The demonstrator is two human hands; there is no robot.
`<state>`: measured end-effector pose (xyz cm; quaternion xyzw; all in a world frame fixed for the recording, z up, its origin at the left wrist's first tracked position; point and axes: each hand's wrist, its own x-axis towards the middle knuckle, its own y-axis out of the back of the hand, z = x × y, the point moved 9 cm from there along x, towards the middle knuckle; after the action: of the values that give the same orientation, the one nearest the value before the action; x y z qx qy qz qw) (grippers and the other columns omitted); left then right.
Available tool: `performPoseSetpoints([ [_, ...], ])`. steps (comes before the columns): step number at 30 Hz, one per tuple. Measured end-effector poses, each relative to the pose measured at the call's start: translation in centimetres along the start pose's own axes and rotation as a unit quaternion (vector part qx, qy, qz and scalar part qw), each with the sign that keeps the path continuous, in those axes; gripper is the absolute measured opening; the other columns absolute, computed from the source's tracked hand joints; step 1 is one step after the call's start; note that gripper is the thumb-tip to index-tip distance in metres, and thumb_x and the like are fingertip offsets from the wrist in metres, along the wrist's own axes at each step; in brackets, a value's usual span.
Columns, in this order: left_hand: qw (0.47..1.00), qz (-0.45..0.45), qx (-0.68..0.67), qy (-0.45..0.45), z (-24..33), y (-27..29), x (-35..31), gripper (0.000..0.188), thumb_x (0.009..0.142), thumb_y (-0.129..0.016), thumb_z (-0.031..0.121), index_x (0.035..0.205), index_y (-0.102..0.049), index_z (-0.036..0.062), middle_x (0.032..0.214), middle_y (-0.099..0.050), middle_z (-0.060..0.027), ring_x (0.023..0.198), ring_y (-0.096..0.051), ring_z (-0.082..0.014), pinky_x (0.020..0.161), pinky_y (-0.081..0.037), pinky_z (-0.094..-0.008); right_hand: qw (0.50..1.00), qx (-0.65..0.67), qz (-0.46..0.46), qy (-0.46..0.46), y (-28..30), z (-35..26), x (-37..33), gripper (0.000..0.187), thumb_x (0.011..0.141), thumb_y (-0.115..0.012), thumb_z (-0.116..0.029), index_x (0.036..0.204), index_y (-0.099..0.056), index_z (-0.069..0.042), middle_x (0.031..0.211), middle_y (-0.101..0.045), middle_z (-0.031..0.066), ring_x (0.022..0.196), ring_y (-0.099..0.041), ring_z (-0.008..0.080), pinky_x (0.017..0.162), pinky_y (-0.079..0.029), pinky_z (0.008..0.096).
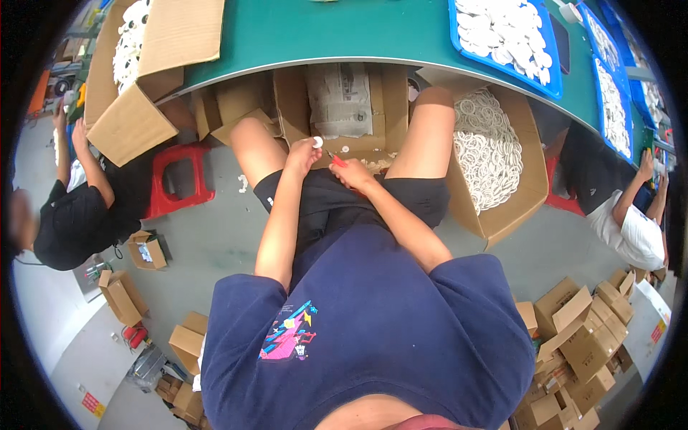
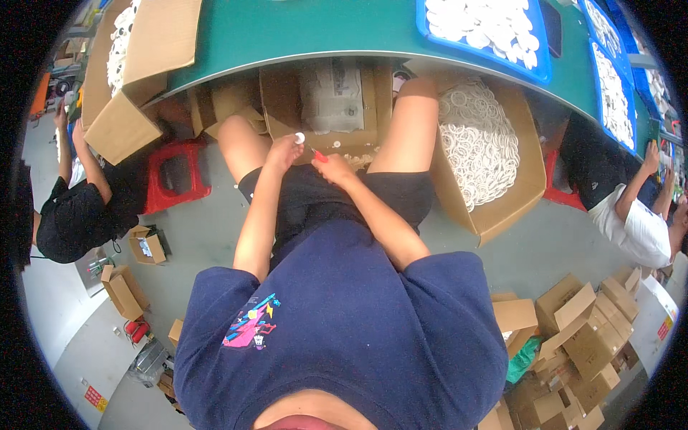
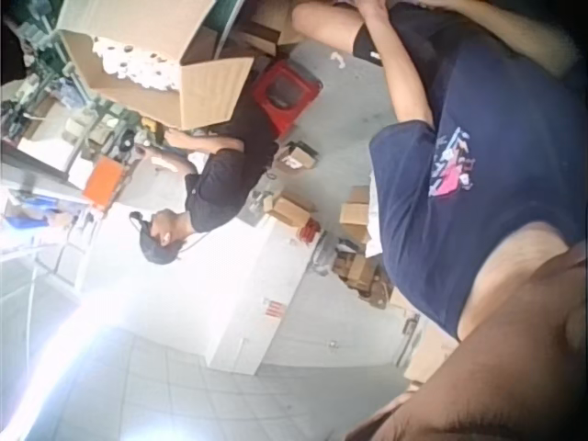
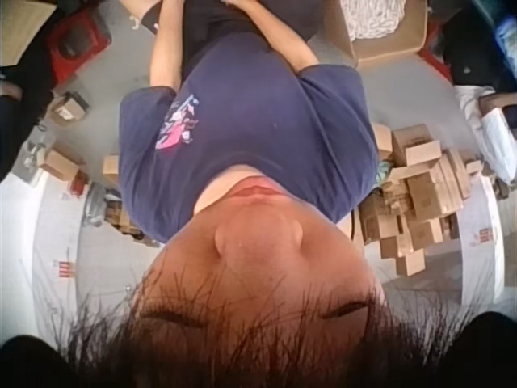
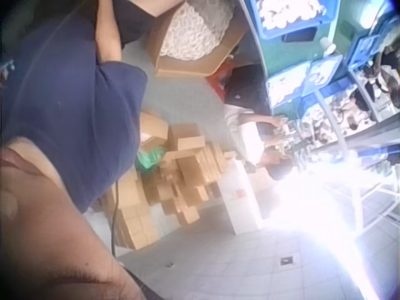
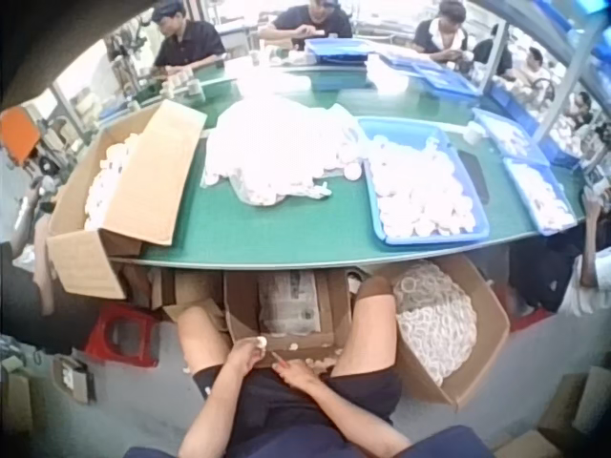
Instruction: Trimming small white electronic components from a plastic sprue using side cutters on an assembly line.
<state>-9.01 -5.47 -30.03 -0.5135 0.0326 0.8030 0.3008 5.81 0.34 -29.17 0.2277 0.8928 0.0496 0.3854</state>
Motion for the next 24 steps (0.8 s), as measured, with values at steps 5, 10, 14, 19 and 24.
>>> performPoseSetpoints([
  [5, 0.800, -0.061, 0.542, -0.248, 5.2, -9.8, -7.1, 0.017, 0.083, -0.063, 0.012, 0.093, -0.064, -0.0010, 0.080, -0.067, -0.0170, 0.075, -0.065, -0.0231, 0.068, -0.049, -0.0353, 0.964, 0.259, -0.044, -0.042, 1.5, 1.1, -1.8, 0.037, 0.089, -0.060, -0.033, 0.072, -0.059, 0.000, 0.055, -0.056, 0.0061, 0.044, -0.054, 0.0155, 0.043, -0.043, 0.0302],
  [10, 0.655, -0.232, 0.532, -0.484, 13.5, -30.1, -22.9, 0.021, 0.088, -0.062, 0.018, 0.098, -0.063, -0.0006, 0.085, -0.063, -0.0122, 0.079, -0.060, -0.0169, 0.072, -0.049, -0.0321, 0.972, 0.231, -0.038, -0.011, 1.6, 1.2, -1.5, 0.036, 0.091, -0.057, -0.033, 0.077, -0.059, 0.000, 0.059, -0.060, 0.0085, 0.047, -0.058, 0.0176, 0.046, -0.045, 0.0320],
  [14, 0.595, -0.200, 0.402, -0.667, 21.4, -38.6, -29.6, 0.031, 0.088, -0.062, 0.020, 0.111, -0.058, -0.0002, 0.095, -0.062, -0.0154, 0.089, -0.063, -0.0227, 0.078, -0.050, -0.0336, 0.991, 0.126, -0.039, 0.010, 1.9, 0.4, -1.2, 0.040, 0.091, -0.056, -0.036, 0.077, -0.060, 0.002, 0.061, -0.061, 0.0102, 0.049, -0.060, 0.0193, 0.048, -0.047, 0.0336],
  [19, 0.536, -0.108, 0.470, -0.693, 25.2, -41.4, -22.5, 0.035, 0.089, -0.059, 0.020, 0.117, -0.055, -0.0004, 0.109, -0.058, -0.0218, 0.095, -0.062, -0.0317, 0.082, -0.049, -0.0393, 0.995, 0.091, -0.045, 0.016, 2.6, -0.3, -2.1, 0.039, 0.089, -0.058, -0.037, 0.081, -0.063, 0.001, 0.063, -0.063, 0.0090, 0.050, -0.061, 0.0164, 0.049, -0.050, 0.0312],
  [24, 0.414, 0.000, 0.578, -0.703, 26.2, -42.1, -18.0, 0.031, 0.086, -0.060, 0.018, 0.113, -0.056, 0.0013, 0.105, -0.058, -0.0213, 0.093, -0.061, -0.0358, 0.082, -0.050, -0.0438, 0.995, 0.086, -0.038, 0.016, 2.1, 0.3, -1.8, 0.036, 0.089, -0.058, -0.036, 0.085, -0.065, 0.000, 0.066, -0.064, 0.0097, 0.053, -0.062, 0.0171, 0.052, -0.051, 0.0322],
])
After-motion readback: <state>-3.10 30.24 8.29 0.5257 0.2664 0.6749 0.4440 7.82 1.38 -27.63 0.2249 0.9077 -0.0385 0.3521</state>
